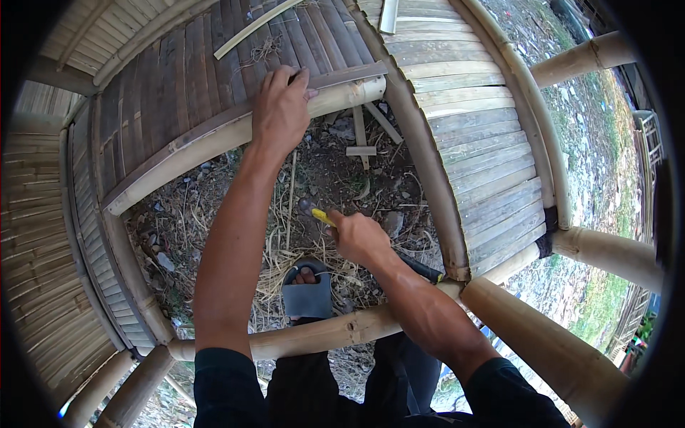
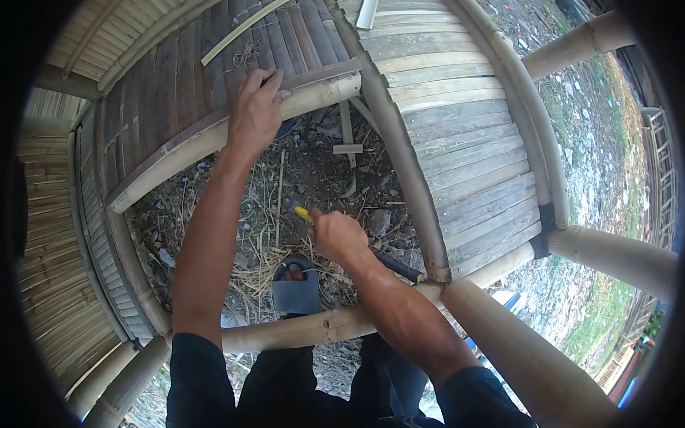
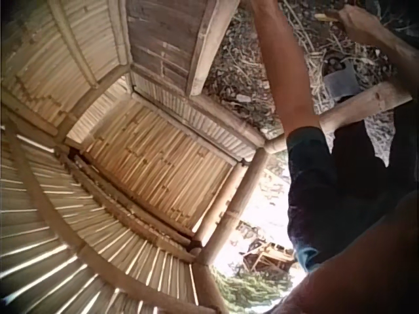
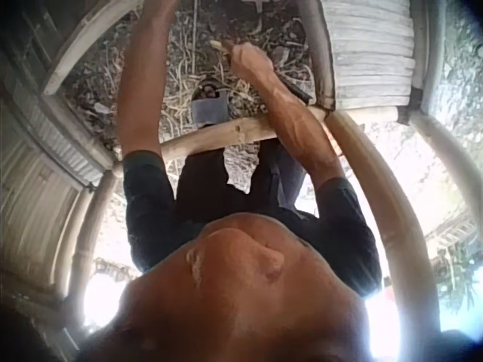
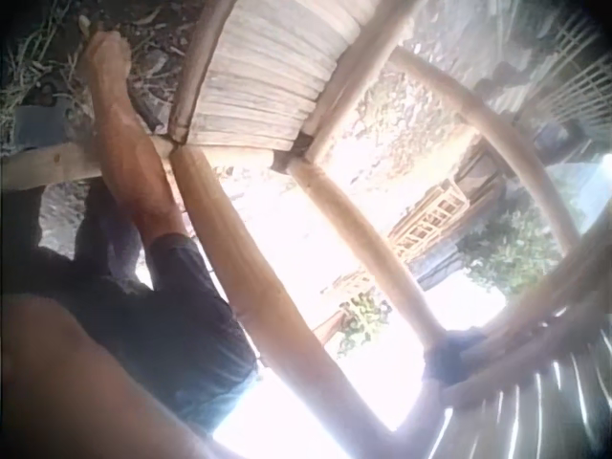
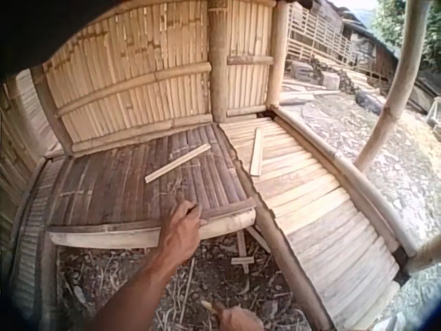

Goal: Repairing or building a bamboo structure by sawing poles, hammering nails, and positioning bamboo slats.

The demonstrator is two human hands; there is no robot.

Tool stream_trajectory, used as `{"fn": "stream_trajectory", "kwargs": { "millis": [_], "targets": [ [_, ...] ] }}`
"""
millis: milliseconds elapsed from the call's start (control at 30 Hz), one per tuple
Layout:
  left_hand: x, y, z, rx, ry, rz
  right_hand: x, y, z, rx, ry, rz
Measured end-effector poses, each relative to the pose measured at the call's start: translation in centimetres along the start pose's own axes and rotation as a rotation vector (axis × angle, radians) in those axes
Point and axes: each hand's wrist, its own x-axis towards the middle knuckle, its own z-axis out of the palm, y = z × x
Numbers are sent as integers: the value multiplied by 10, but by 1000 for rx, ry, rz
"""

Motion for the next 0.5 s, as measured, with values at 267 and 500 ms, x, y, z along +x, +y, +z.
{"fn": "stream_trajectory", "kwargs": {
  "millis": [267, 500],
  "targets": [
    [-4, 5, -3, -27, 101, 32, -1, 1, 10, -66, -105, -78],
    [-111, -19, -7, -189, 242, -109, -6, 7, 22, -142, -233, -52]
  ]
}}
